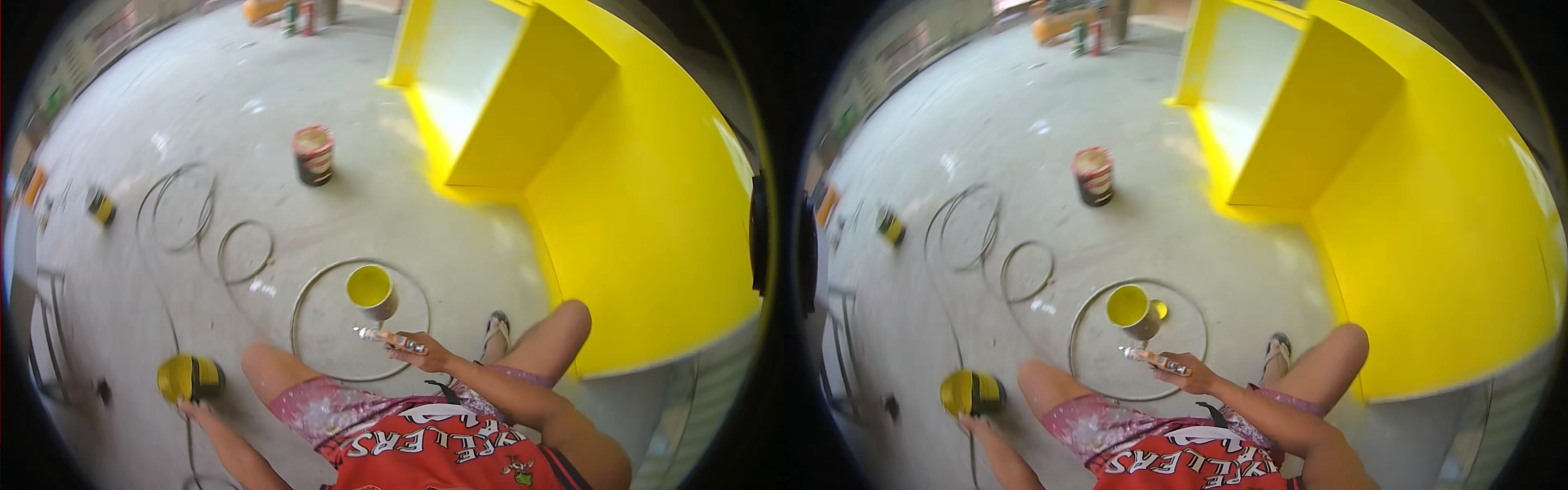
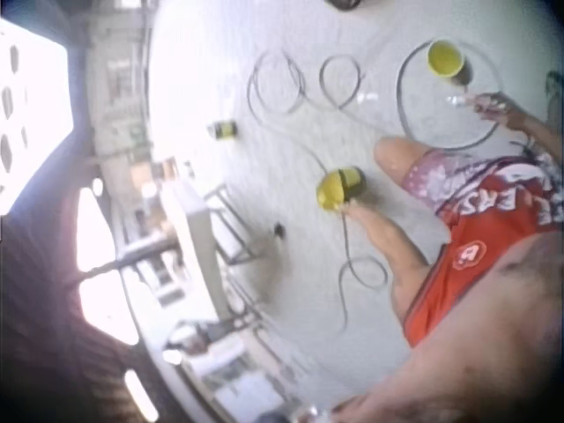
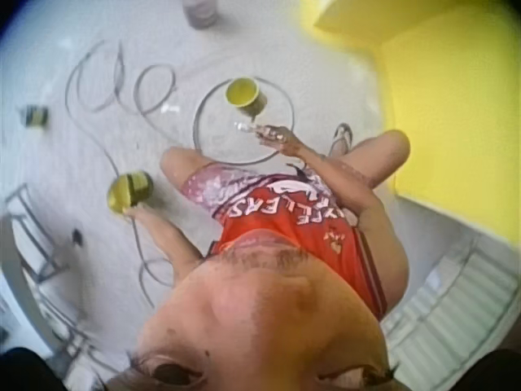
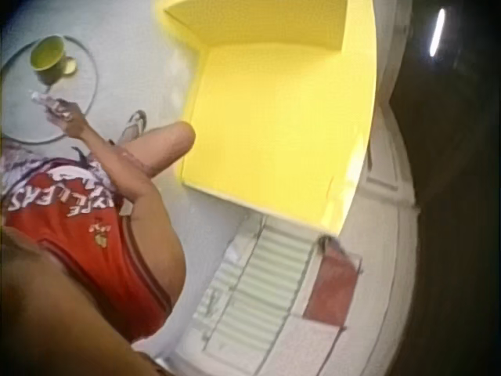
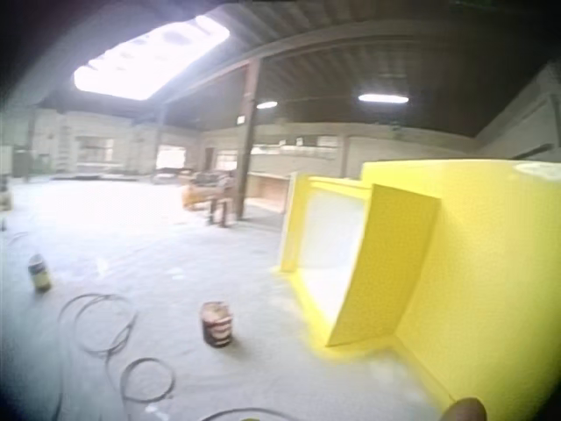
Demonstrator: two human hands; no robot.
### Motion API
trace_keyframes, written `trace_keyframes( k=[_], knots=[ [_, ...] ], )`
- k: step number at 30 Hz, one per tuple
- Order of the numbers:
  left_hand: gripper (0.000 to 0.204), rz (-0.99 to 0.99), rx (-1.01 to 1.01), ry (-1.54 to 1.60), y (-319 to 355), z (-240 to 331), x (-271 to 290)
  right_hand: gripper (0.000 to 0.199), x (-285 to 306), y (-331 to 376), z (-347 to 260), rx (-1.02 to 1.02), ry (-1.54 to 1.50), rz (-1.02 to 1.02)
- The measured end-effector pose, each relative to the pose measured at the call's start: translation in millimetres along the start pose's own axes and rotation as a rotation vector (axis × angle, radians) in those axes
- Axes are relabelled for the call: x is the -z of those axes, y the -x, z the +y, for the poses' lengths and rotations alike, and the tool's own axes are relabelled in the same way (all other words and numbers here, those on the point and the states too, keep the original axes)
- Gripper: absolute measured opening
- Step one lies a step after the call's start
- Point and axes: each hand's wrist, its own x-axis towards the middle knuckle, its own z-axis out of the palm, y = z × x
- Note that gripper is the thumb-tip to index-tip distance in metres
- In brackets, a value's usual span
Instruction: Pouring yellow paint into a spray gun reservoir and spray painting a wooden furniture piece.
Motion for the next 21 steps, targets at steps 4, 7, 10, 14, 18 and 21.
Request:
trace_keyframes(
  k=[4,7,10,14,18,21],
  knots=[
    [0.035,-0.039,-0.117,0.058,18.5,-3.8,-49.1,0.032,5.3,-14.8,-5.6,0.053,0.11,0.063],
    [0.033,-0.091,-0.227,-0.074,33.3,-16.2,-80.5,0.034,0.2,-18.1,-0.6,-0.129,0.048,0.012],
    [0.031,-0.101,-0.276,-0.184,39.4,-22.5,-104.2,0.031,-11.2,-19.7,2.6,-0.094,0.021,0.091],
    [0.027,-0.1,-0.334,-0.32,38.0,-20.3,-117.1,0.033,-25.8,-28.6,-4.8,-0.013,-0.059,0.102],
    [0.024,-0.08,-0.405,-0.433,30.7,-13.4,-115.7,0.031,-30.7,-43.7,-9.8,0.098,-0.02,0.026],
    [0.022,-0.076,-0.467,-0.505,18.7,-1.2,-113.2,0.031,-31.2,-51.1,-2.1,0.083,-0.019,-0.071]
  ],
)
